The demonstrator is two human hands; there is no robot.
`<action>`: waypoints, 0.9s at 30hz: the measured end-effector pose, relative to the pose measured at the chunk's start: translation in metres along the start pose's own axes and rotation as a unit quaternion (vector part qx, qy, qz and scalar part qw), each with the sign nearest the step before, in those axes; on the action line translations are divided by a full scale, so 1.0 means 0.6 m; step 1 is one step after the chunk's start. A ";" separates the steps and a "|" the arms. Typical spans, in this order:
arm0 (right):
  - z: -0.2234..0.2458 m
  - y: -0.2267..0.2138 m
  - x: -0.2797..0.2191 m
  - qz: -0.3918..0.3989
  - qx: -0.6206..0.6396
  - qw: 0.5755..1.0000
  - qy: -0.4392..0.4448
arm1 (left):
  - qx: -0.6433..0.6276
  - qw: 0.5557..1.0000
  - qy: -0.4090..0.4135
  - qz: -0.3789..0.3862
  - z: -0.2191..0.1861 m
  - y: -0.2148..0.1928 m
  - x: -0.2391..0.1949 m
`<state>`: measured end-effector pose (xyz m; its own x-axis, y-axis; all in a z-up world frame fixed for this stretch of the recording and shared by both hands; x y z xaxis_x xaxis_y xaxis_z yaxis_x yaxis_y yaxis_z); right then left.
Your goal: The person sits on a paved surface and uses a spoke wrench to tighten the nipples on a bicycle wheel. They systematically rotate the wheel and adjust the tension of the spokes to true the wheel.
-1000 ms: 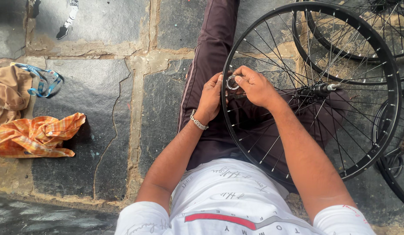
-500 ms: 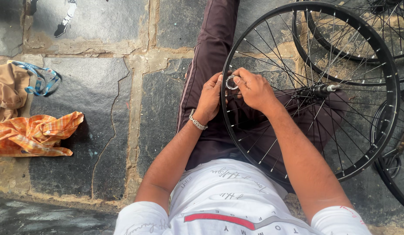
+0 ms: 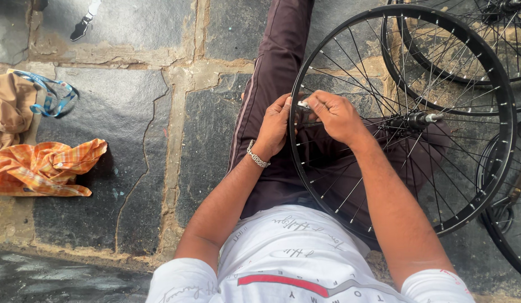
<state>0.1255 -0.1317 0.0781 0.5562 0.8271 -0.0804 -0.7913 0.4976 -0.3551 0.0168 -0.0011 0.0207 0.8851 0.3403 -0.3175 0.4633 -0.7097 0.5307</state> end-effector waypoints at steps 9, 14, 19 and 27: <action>0.021 0.007 -0.004 -0.087 -0.102 0.991 0.030 | 0.013 0.999 0.018 -0.037 0.011 0.002 0.005; 0.020 0.033 0.005 -0.056 -0.306 0.945 0.097 | 0.050 0.997 0.062 -0.024 0.014 0.001 0.005; 0.015 0.029 0.010 -0.024 -0.298 0.941 0.157 | 0.069 0.995 0.056 -0.034 0.014 0.003 0.005; 0.012 -0.004 -0.014 -0.016 -0.006 0.999 0.034 | 0.052 0.997 0.045 -0.034 0.013 0.007 0.002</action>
<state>0.1211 -0.1380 0.0861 0.5972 0.7911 -0.1322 -0.7703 0.5198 -0.3695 0.0194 -0.0087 0.0163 0.8539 0.4407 -0.2770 0.5202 -0.7409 0.4248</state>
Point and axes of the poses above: each hand's wrist, its own x-axis towards the middle knuckle, its own y-axis out of the palm, z = x × y, the point moved 2 cm from there along x, towards the middle knuckle, and after that the axes turned 1 degree about x, right-handed, at the moved point
